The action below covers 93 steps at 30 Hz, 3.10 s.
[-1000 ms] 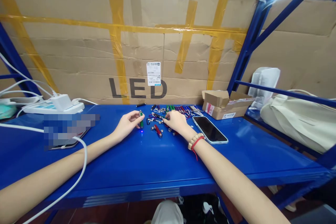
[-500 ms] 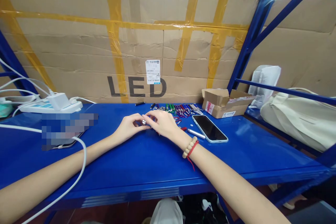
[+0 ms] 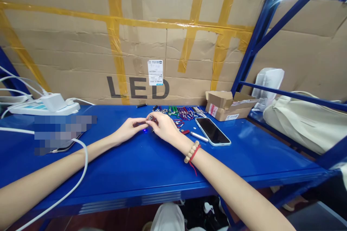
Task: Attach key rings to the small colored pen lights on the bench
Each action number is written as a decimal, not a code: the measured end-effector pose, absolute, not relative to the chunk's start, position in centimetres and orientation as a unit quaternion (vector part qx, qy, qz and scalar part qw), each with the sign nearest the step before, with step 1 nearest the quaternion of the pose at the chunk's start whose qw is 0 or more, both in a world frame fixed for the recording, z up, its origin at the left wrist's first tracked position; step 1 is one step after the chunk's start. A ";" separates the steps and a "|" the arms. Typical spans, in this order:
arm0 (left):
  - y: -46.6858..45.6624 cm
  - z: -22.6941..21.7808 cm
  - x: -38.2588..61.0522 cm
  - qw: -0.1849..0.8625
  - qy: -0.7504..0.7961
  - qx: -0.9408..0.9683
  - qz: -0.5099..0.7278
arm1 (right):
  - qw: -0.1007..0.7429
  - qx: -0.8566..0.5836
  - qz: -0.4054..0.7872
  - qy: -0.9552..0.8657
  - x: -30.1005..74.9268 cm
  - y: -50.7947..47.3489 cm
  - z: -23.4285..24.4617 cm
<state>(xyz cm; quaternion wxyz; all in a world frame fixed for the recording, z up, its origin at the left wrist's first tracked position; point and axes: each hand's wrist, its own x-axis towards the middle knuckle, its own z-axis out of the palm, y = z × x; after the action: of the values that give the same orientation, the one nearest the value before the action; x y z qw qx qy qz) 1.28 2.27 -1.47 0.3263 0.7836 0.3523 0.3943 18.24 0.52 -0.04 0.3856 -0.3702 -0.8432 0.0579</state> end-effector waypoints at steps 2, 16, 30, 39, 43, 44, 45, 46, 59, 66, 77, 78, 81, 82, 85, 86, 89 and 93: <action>2.3 -1.5 1.2 0.364 0.339 0.771 0.397 | 0.380 -0.361 0.052 -0.850 18.5 0.5 0.0; 2.0 -1.4 1.2 0.383 0.360 0.765 0.372 | 0.325 -0.315 0.050 -0.890 18.9 0.0 0.0; 1.8 -1.4 1.1 0.350 0.369 0.780 0.364 | 0.319 -0.316 0.064 -0.891 19.1 0.3 0.1; 1.2 -0.7 1.2 0.204 0.330 0.850 0.355 | 0.326 -0.312 0.081 -0.889 19.3 0.2 0.1; 1.2 -0.8 1.2 0.207 0.337 0.851 0.345 | 0.329 -0.300 0.083 -0.892 19.4 0.2 0.1; 1.3 -0.8 1.2 0.213 0.336 0.850 0.346 | 0.328 -0.299 0.082 -0.892 19.5 0.2 0.1; 1.3 -0.8 1.3 0.218 0.334 0.849 0.348 | 0.327 -0.300 0.080 -0.893 19.5 0.2 0.1; 1.3 -0.8 1.3 0.223 0.331 0.848 0.350 | 0.325 -0.301 0.077 -0.893 19.5 0.2 0.2; 1.7 -0.8 0.7 0.186 0.280 0.889 0.311 | 0.317 -0.290 0.065 -0.901 19.7 0.3 0.1; 1.7 -0.8 0.6 0.131 0.262 0.904 0.313 | 0.318 -0.289 0.072 -0.900 19.6 0.2 0.0; 1.8 -0.9 0.8 0.160 0.298 0.888 0.312 | 0.319 -0.295 0.067 -0.898 19.7 0.3 0.0; 1.7 -0.9 0.9 0.164 0.300 0.887 0.311 | 0.319 -0.295 0.066 -0.898 19.7 0.3 0.0; 1.7 -0.9 0.9 0.183 0.305 0.880 0.314 | 0.318 -0.296 0.068 -0.898 19.7 0.3 0.0; 1.7 -0.9 0.9 0.193 0.305 0.877 0.316 | 0.318 -0.297 0.070 -0.898 19.7 0.3 0.0; 1.7 -1.0 0.9 0.229 0.307 0.866 0.322 | 0.315 -0.297 0.070 -0.899 19.7 0.2 0.2; 1.7 -1.0 0.9 0.246 0.308 0.861 0.323 | 0.313 -0.296 0.067 -0.900 19.6 0.1 0.2; 1.8 -1.0 0.8 0.310 0.303 0.840 0.326 | 0.296 -0.284 0.051 -0.911 19.4 -0.2 0.4; 1.7 -0.8 0.9 0.371 0.325 0.801 0.338 | 0.275 -0.274 0.043 -0.921 19.3 -0.5 0.7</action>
<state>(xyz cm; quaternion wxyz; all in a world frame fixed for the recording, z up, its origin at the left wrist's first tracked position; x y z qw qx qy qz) 0.86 1.66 -0.76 0.3713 0.8014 0.3254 0.3375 19.28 -0.50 0.66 0.2745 -0.2738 -0.9207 0.0433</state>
